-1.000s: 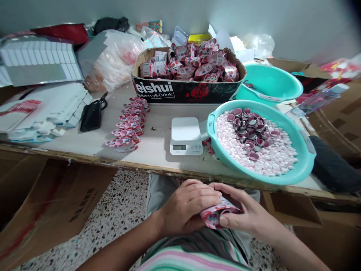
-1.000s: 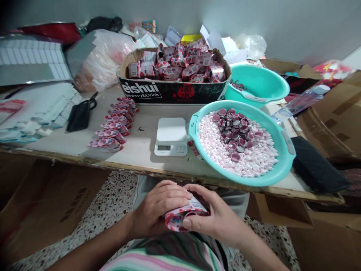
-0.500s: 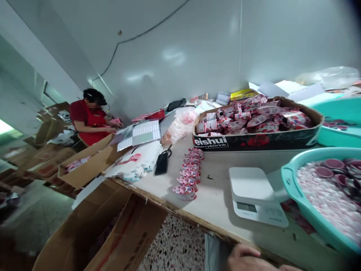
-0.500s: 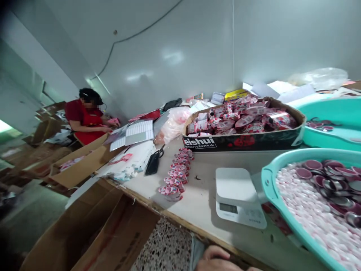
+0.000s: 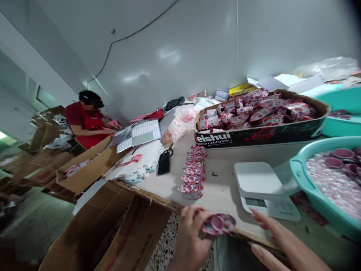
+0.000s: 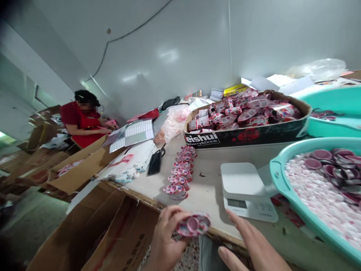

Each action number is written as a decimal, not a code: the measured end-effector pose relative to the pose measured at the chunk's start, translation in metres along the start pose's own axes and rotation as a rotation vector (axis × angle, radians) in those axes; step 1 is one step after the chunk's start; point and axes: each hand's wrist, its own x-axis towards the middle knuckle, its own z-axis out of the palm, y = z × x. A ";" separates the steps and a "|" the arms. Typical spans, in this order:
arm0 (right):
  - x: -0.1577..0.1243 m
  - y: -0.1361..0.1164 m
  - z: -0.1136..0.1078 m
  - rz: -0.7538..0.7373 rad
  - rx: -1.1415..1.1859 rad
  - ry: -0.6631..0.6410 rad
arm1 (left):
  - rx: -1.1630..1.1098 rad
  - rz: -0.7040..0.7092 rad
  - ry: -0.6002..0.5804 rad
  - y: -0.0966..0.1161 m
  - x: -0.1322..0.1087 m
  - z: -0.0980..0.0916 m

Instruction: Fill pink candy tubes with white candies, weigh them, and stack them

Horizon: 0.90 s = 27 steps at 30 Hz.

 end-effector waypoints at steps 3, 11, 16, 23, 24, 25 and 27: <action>0.004 -0.003 0.005 0.003 -0.039 0.033 | 0.026 -0.127 -0.016 -0.029 0.005 -0.017; 0.018 -0.003 0.010 0.104 -0.046 0.012 | 0.067 -0.125 -0.054 -0.090 0.021 -0.020; 0.038 -0.015 0.005 0.104 -0.021 -0.014 | 0.168 -0.055 -0.115 -0.106 0.027 -0.027; 0.065 -0.017 0.005 -0.002 -0.058 -0.103 | 0.405 0.079 -0.132 -0.120 0.028 -0.037; 0.069 -0.017 0.003 -0.005 -0.063 -0.106 | 0.427 0.085 -0.126 -0.120 0.027 -0.038; 0.074 -0.018 0.002 -0.007 -0.071 -0.106 | 0.434 0.082 -0.114 -0.120 0.026 -0.038; 0.087 -0.020 -0.001 -0.030 -0.096 -0.089 | 0.407 0.056 -0.068 -0.119 0.024 -0.036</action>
